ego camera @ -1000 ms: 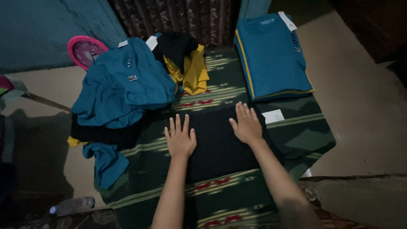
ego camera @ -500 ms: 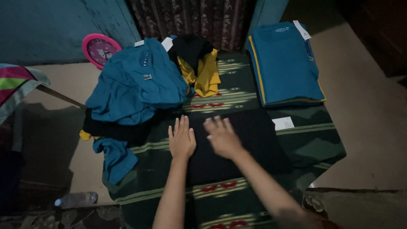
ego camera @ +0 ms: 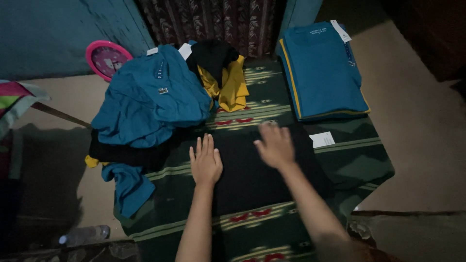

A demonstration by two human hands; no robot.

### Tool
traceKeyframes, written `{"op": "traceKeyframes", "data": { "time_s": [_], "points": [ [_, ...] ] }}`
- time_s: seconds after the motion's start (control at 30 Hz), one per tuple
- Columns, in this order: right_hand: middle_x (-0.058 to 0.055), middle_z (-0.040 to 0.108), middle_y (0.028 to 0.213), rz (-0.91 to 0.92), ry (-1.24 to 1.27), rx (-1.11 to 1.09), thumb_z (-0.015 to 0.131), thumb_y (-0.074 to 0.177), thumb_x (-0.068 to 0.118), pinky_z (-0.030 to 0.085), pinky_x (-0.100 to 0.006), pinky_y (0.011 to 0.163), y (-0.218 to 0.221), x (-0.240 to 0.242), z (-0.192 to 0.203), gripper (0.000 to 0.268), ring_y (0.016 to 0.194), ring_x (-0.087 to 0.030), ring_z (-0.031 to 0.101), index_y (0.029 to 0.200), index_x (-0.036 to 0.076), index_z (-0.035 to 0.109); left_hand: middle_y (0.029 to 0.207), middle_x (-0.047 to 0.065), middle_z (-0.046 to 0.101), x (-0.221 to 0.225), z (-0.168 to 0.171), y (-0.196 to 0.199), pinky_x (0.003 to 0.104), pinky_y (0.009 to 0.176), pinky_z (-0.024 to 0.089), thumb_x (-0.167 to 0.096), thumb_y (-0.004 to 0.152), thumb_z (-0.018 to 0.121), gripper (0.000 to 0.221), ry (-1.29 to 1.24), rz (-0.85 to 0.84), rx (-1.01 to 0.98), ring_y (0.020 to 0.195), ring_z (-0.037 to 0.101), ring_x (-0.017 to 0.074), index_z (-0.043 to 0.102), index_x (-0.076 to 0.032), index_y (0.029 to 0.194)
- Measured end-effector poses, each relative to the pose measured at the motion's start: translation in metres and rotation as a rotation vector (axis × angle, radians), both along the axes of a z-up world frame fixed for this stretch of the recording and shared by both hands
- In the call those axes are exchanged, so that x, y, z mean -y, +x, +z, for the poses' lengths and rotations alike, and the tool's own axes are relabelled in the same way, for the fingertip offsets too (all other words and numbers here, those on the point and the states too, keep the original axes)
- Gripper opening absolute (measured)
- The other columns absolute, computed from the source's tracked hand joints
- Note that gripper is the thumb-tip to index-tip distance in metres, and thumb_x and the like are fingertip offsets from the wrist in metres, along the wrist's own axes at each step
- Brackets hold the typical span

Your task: Folding and stacking various items of clothing on a mat

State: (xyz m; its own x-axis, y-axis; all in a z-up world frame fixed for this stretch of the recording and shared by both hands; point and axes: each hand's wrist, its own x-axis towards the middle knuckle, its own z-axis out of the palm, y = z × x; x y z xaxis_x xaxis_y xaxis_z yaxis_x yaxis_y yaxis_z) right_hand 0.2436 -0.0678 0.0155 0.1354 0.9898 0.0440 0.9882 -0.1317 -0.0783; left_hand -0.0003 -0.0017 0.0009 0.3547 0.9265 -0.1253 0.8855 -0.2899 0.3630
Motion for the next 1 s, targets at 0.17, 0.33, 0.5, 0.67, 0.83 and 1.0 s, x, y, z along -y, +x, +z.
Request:
{"op": "traceKeyframes", "data": {
  "time_s": [0.17, 0.33, 0.5, 0.67, 0.83, 1.0],
  "points": [
    [-0.006, 0.018, 0.174, -0.250, -0.165, -0.095, 0.027, 0.109, 0.053, 0.009, -0.055, 0.129, 0.064, 0.030, -0.008, 0.071, 0.161, -0.028, 0.015, 0.166, 0.012, 0.023, 0.174, 0.002, 0.017, -0.001, -0.003, 0.000, 0.053, 0.129, 0.004, -0.038, 0.110, 0.019, 0.060, 0.030, 0.003, 0.007, 0.160, 0.013, 0.0256, 0.022, -0.020, 0.167],
    [-0.004, 0.016, 0.175, -0.256, -0.157, -0.122, 0.028, 0.110, 0.051, 0.010, -0.057, 0.128, 0.073, 0.039, -0.011, 0.068, 0.160, -0.031, 0.016, 0.167, 0.015, 0.023, 0.174, 0.002, 0.017, 0.001, -0.006, 0.001, 0.053, 0.129, 0.004, -0.039, 0.110, 0.020, 0.060, 0.045, 0.011, 0.003, 0.160, 0.012, 0.0249, 0.022, -0.020, 0.167],
    [-0.003, 0.019, 0.174, -0.306, -0.154, 0.016, 0.029, 0.110, 0.046, 0.003, -0.064, 0.126, 0.046, 0.031, -0.014, 0.063, 0.160, -0.034, 0.014, 0.167, 0.019, 0.025, 0.174, 0.003, 0.019, -0.002, -0.010, 0.000, 0.053, 0.129, 0.005, -0.040, 0.111, 0.022, 0.060, 0.086, -0.012, 0.004, 0.160, 0.014, 0.0259, 0.023, -0.019, 0.167],
    [-0.024, 0.044, 0.157, 0.145, 0.193, 0.156, 0.055, 0.097, 0.024, 0.028, -0.064, 0.115, -0.060, 0.044, 0.025, 0.056, 0.144, -0.045, 0.039, 0.149, 0.006, 0.051, 0.174, 0.013, 0.010, -0.009, -0.023, 0.000, 0.065, 0.125, -0.003, -0.048, 0.113, 0.015, 0.065, -0.126, 0.024, 0.266, 0.159, -0.001, 0.0404, 0.025, -0.012, 0.166],
    [-0.017, 0.023, 0.170, 0.217, -0.086, -0.213, 0.051, 0.098, 0.021, 0.010, -0.058, 0.126, -0.097, 0.061, 0.025, 0.065, 0.157, -0.037, 0.019, 0.159, 0.004, 0.034, 0.172, 0.012, 0.023, 0.073, 0.045, 0.021, 0.060, 0.127, 0.002, -0.042, 0.112, 0.016, 0.062, -0.155, 0.027, 0.179, 0.160, 0.010, 0.0350, 0.037, -0.010, 0.161],
    [-0.006, 0.030, 0.169, 0.184, -0.038, -0.097, 0.052, 0.099, 0.042, 0.014, -0.062, 0.123, -0.060, 0.077, 0.014, 0.070, 0.154, -0.031, 0.028, 0.163, 0.021, 0.031, 0.172, 0.009, 0.022, 0.098, 0.005, 0.019, 0.056, 0.127, 0.005, -0.044, 0.111, 0.025, 0.060, 0.103, -0.120, -0.091, 0.159, 0.014, 0.0315, 0.029, -0.016, 0.164]
  ]
}}
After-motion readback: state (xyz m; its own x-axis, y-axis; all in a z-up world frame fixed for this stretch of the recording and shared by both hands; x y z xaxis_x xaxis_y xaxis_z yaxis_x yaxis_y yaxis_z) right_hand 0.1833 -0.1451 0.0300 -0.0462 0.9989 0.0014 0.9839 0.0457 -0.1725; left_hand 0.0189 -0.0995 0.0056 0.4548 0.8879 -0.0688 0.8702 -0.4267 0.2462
